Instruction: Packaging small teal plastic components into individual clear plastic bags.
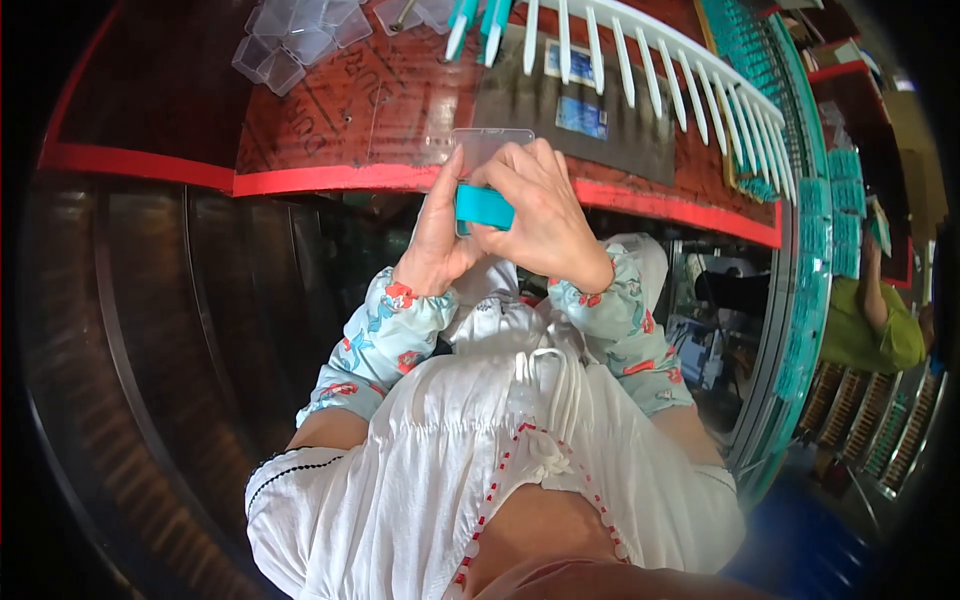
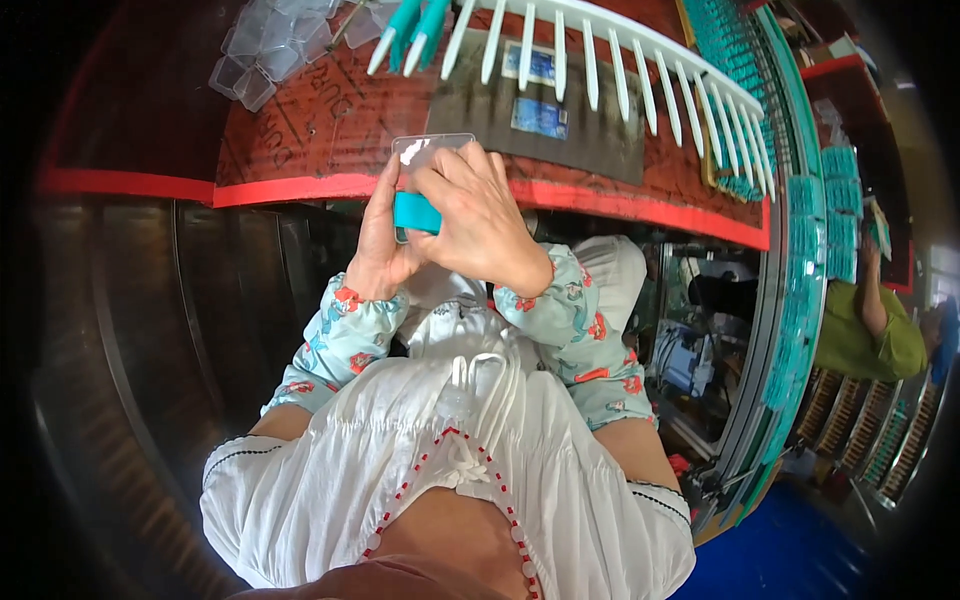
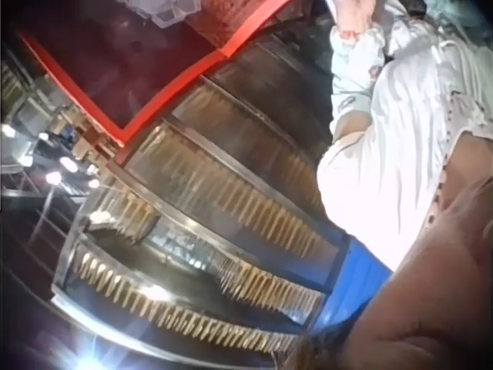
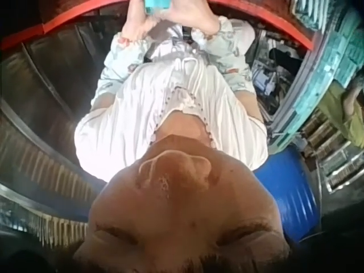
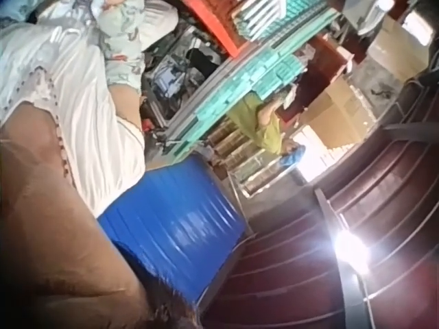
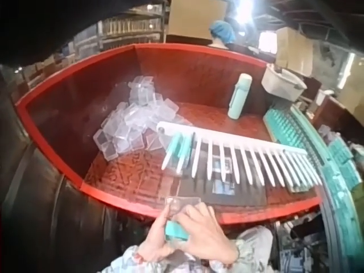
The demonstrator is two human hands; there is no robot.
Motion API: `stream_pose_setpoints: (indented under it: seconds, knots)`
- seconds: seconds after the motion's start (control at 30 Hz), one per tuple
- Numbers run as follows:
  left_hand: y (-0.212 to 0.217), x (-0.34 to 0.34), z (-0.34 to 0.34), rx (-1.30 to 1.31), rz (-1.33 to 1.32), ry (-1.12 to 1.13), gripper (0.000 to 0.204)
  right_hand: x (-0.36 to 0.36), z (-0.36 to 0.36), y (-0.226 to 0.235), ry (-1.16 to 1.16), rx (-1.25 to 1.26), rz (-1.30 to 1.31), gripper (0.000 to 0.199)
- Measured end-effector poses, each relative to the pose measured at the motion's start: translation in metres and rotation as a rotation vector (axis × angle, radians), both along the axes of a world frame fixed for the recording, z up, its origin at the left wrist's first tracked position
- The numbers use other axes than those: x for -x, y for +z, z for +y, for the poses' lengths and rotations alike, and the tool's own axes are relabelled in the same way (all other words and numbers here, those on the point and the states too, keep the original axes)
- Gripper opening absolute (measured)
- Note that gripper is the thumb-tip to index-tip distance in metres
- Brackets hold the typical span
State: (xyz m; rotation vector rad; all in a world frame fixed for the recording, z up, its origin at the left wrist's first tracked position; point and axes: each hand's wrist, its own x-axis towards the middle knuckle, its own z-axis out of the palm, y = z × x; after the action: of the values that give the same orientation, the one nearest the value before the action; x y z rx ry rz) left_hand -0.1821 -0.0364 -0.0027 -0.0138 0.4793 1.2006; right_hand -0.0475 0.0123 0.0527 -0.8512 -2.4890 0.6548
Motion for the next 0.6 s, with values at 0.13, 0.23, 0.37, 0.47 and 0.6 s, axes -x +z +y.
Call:
stream_pose_setpoints:
  seconds: [0.13,0.23,0.37,0.47,0.6]
  knots:
    - [-0.004,-0.013,-0.01,0.077,-0.147,0.004,0.064,-0.017,-0.012,-0.003,-0.036,-0.045,-0.038,0.049]
    - [0.006,-0.021,-0.018,0.024,-0.14,-0.116,0.078,-0.036,-0.011,-0.007,-0.279,0.0,0.218,0.059]
    - [0.014,-0.041,-0.017,0.166,-0.069,-0.142,0.084,-0.054,0.0,-0.044,-0.279,1.049,0.667,0.059]
    - [0.001,-0.041,-0.014,0.13,-0.136,-0.133,0.086,-0.072,-0.022,-0.032,-0.002,0.391,0.581,0.042]
    - [-0.01,-0.047,-0.014,0.147,-0.373,-0.231,0.083,-0.087,-0.033,-0.053,0.031,0.425,0.589,0.019]
